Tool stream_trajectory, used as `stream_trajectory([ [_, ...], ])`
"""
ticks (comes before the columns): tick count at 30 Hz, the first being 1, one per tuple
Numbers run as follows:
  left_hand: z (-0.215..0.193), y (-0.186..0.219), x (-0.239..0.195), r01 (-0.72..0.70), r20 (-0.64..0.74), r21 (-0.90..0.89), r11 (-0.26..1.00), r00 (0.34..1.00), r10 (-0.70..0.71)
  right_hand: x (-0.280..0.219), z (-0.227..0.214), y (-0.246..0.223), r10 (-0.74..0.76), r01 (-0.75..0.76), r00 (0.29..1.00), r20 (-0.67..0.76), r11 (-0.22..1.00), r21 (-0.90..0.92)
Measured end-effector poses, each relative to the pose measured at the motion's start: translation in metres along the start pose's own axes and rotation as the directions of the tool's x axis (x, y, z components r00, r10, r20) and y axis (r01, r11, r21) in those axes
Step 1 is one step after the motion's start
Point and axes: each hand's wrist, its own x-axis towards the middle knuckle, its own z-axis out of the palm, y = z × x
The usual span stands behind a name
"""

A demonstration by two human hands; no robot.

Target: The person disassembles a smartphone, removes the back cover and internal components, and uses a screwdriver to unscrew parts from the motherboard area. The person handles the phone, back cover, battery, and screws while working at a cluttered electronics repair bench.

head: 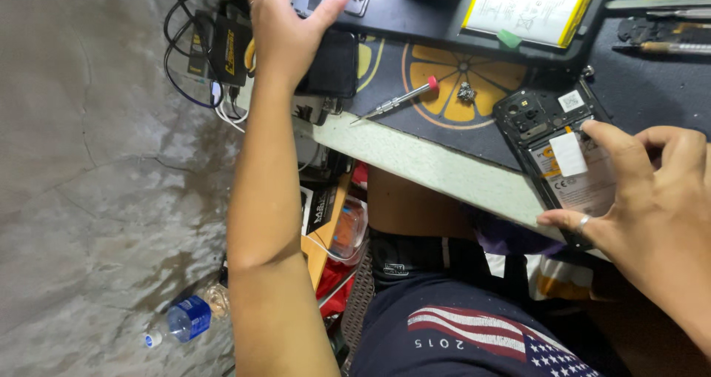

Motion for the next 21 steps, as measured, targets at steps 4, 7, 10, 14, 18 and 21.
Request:
stream_trajectory([
  [4, -0.011, 0.047, -0.027, -0.023, -0.203, -0.085, 0.996, 0.979, 0.006, 0.010, -0.010, -0.005, -0.014, 0.014, 0.999, -0.031, 1.000, 0.008],
  [7, -0.002, 0.106, -0.068, -0.119, -0.161, -0.347, 0.930, 0.985, 0.066, 0.011, -0.013, -0.005, 0.005, -0.007, 1.000, 0.025, 0.997, 0.072],
  [10, 0.005, 0.171, -0.111, -0.319, 0.102, -0.295, 0.901, 0.927, 0.362, 0.007, -0.008, -0.004, 0.079, -0.097, 0.991, 0.105, 0.981, 0.170],
  [14, 0.014, 0.209, -0.124, -0.295, 0.173, -0.402, 0.867, 0.905, 0.389, 0.004, 0.006, 0.010, 0.157, -0.327, 0.941, 0.298, 0.643, 0.692],
  [18, 0.019, 0.206, -0.126, -0.254, 0.078, -0.525, 0.812, 0.936, 0.343, -0.002, 0.018, 0.027, 0.107, -0.555, 0.828, 0.550, 0.014, 0.832],
  [21, 0.024, 0.203, -0.132, -0.206, 0.027, -0.558, 0.804, 0.964, 0.265, -0.008, 0.023, 0.031, 0.060, -0.537, 0.839, 0.541, -0.073, 0.841],
])
